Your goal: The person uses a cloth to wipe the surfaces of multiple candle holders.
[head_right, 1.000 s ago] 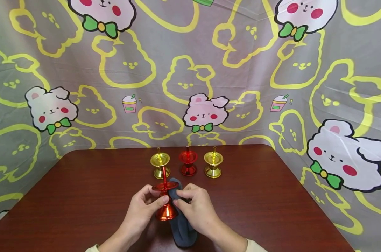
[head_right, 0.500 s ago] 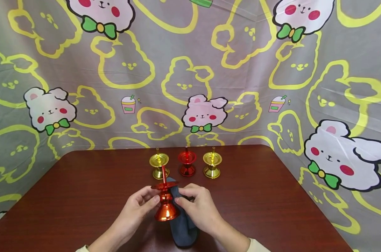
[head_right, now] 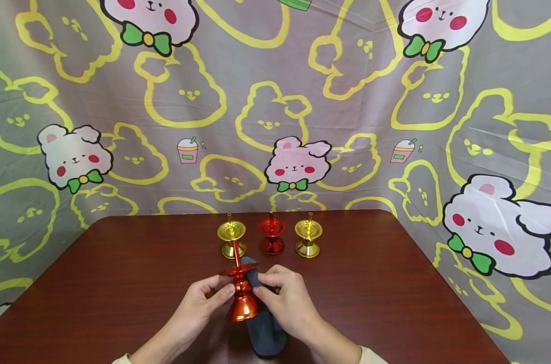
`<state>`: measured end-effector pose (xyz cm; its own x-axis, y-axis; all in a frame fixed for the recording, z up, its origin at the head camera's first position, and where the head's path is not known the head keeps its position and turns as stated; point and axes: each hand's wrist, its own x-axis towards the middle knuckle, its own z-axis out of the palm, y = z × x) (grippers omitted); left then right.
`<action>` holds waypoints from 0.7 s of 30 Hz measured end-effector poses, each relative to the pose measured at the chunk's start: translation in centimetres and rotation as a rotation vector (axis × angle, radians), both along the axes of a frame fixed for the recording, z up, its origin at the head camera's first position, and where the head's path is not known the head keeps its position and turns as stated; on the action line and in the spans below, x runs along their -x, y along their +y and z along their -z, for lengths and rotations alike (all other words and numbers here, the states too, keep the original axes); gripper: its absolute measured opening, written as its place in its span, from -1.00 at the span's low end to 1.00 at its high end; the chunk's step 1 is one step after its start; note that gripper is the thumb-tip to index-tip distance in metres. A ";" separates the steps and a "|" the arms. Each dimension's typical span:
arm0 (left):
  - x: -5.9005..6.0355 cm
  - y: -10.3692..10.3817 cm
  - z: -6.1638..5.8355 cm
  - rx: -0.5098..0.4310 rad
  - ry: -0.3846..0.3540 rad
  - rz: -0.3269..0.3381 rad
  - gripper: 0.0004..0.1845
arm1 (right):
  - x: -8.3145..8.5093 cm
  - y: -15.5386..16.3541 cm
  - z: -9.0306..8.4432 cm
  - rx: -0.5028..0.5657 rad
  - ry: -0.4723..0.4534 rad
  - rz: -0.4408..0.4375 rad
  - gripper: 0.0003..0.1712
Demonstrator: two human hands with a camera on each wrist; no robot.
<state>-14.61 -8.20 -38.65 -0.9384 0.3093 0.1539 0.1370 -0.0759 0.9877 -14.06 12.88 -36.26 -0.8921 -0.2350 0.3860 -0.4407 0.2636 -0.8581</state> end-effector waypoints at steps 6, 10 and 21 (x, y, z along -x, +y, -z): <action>0.0 0.5 -0.1 0.027 -0.012 -0.075 -0.72 | -0.2 -0.1 0.0 -0.034 0.014 0.018 -0.77; -0.1 0.8 -0.1 0.013 -0.024 -0.113 -0.74 | -0.2 -0.1 0.1 -0.049 0.039 0.021 -0.77; -0.2 1.7 0.0 -0.036 -0.059 -0.206 -0.70 | -0.3 -0.4 0.5 -0.068 0.130 0.043 -0.77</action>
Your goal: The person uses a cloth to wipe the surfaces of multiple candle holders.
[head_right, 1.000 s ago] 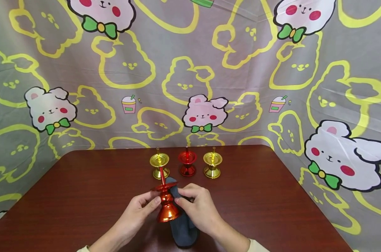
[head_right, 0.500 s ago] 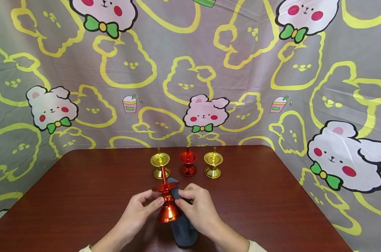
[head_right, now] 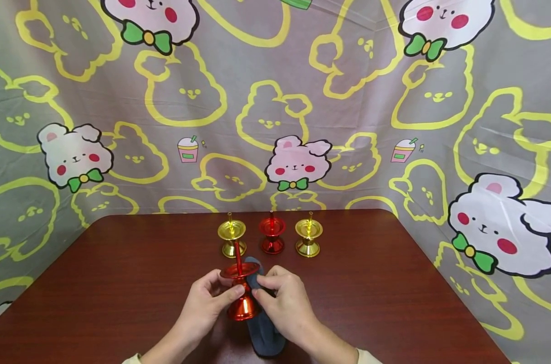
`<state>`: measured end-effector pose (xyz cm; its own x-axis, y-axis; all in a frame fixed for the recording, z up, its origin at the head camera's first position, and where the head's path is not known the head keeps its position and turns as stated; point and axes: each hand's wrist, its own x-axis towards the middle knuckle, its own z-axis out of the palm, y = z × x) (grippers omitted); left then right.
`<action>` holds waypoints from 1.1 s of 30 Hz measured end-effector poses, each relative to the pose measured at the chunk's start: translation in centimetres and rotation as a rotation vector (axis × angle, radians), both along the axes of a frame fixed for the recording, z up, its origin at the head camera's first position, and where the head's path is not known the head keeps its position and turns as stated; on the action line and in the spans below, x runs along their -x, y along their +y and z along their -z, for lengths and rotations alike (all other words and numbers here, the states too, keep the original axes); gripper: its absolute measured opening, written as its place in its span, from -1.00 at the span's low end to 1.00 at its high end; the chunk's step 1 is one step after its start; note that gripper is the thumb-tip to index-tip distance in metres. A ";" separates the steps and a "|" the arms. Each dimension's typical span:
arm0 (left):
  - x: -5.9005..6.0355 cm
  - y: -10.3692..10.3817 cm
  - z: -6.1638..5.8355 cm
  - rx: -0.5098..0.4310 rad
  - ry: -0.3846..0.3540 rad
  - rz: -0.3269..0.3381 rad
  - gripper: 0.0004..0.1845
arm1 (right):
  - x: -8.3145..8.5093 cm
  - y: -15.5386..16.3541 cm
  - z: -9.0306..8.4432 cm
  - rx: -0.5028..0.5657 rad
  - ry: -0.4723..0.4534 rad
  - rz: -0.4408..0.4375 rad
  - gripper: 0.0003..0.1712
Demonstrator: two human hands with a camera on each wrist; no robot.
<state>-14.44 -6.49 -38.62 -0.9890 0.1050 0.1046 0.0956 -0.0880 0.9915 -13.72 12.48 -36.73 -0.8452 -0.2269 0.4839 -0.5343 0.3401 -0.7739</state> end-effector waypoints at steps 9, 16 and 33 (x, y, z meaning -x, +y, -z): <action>0.0 0.1 0.0 0.048 0.002 -0.052 -0.64 | 0.0 0.0 0.0 0.002 0.001 0.002 -0.75; -0.2 -0.3 0.0 0.027 0.028 -0.005 -0.72 | 0.2 0.5 0.0 0.006 -0.029 0.011 -0.74; 0.3 -1.5 0.0 0.058 0.006 0.206 -0.65 | 0.5 0.9 0.3 0.066 -0.109 -0.045 -0.77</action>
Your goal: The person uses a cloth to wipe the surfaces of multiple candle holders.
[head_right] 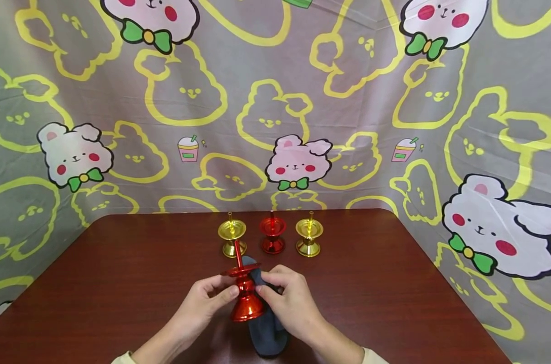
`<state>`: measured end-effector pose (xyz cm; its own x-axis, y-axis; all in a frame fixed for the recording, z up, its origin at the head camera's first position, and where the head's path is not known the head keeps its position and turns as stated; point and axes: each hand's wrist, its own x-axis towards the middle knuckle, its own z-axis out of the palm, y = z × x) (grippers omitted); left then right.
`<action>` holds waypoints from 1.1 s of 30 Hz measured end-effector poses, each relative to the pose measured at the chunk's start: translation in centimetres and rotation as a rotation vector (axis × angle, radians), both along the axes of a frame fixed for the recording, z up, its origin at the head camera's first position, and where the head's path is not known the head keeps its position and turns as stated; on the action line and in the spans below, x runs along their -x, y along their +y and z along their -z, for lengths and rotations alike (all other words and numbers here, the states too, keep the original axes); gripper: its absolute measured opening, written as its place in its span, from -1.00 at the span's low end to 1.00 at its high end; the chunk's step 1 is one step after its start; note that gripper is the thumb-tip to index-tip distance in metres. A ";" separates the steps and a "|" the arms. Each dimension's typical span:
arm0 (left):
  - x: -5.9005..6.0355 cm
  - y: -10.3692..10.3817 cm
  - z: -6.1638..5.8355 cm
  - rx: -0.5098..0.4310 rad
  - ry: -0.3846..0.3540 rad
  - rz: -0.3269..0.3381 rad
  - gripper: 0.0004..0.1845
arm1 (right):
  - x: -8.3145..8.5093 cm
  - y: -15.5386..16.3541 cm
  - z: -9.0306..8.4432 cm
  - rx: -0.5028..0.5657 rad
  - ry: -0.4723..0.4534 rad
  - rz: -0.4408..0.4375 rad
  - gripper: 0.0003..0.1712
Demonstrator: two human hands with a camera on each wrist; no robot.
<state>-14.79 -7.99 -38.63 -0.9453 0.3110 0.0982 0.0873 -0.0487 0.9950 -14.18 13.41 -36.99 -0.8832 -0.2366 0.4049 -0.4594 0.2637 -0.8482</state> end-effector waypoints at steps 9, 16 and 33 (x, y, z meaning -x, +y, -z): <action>-0.1 0.1 -0.2 0.023 0.053 -0.021 -0.71 | -0.1 -0.2 0.0 -0.041 0.073 0.013 -0.80; -0.2 0.4 -0.2 0.020 0.037 -0.092 -0.73 | -0.3 -0.5 0.0 -0.058 0.123 0.026 -0.80; -0.3 1.9 0.3 -0.037 0.057 -0.247 -0.64 | -1.0 -1.2 -0.1 -0.068 0.057 0.060 -0.74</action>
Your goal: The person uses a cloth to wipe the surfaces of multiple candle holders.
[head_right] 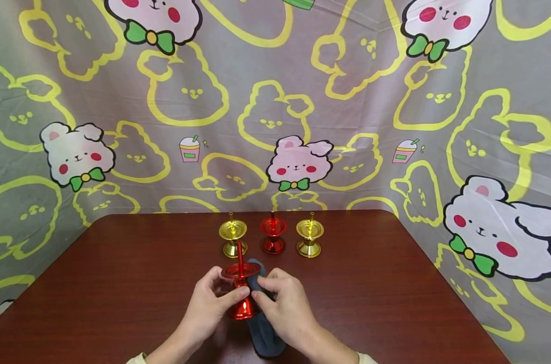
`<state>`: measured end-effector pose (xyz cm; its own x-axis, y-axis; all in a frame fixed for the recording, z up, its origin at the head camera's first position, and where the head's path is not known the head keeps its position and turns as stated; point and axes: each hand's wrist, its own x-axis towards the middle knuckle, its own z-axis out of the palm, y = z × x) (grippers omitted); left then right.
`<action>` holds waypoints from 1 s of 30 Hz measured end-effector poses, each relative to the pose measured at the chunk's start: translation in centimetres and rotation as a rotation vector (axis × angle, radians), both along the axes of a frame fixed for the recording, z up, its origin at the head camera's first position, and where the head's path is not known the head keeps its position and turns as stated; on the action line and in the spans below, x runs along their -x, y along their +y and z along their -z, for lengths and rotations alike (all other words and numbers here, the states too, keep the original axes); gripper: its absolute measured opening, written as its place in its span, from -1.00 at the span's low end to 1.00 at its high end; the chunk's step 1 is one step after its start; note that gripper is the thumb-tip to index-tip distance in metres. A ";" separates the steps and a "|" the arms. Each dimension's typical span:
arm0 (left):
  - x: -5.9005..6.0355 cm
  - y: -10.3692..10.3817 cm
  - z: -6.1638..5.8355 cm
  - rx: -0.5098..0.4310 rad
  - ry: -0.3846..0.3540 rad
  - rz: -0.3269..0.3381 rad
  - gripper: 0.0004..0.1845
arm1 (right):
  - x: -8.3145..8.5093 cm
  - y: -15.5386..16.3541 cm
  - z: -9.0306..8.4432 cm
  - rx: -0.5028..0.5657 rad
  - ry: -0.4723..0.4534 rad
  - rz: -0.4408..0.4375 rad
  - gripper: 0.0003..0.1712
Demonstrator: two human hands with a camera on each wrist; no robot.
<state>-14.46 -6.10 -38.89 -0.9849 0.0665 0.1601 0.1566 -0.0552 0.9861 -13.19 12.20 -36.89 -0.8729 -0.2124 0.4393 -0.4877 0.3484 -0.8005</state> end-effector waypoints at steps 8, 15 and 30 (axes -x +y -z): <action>-0.1 0.0 0.1 0.047 0.012 -0.034 -0.65 | 0.2 0.3 0.0 -0.020 0.023 0.001 -0.72; 0.0 -0.7 0.1 0.067 0.043 0.044 -0.79 | 0.6 0.9 0.0 -0.028 -0.006 0.005 -0.71; 0.7 -2.1 0.2 -0.065 -0.072 0.261 -0.63 | 0.9 1.3 0.1 0.020 -0.043 -0.052 -0.75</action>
<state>-15.14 -8.16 -39.12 -0.9449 0.3110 0.1026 0.0585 -0.1479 0.9873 -14.12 13.48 -37.01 -0.8792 -0.2491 0.4061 -0.4694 0.3072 -0.8278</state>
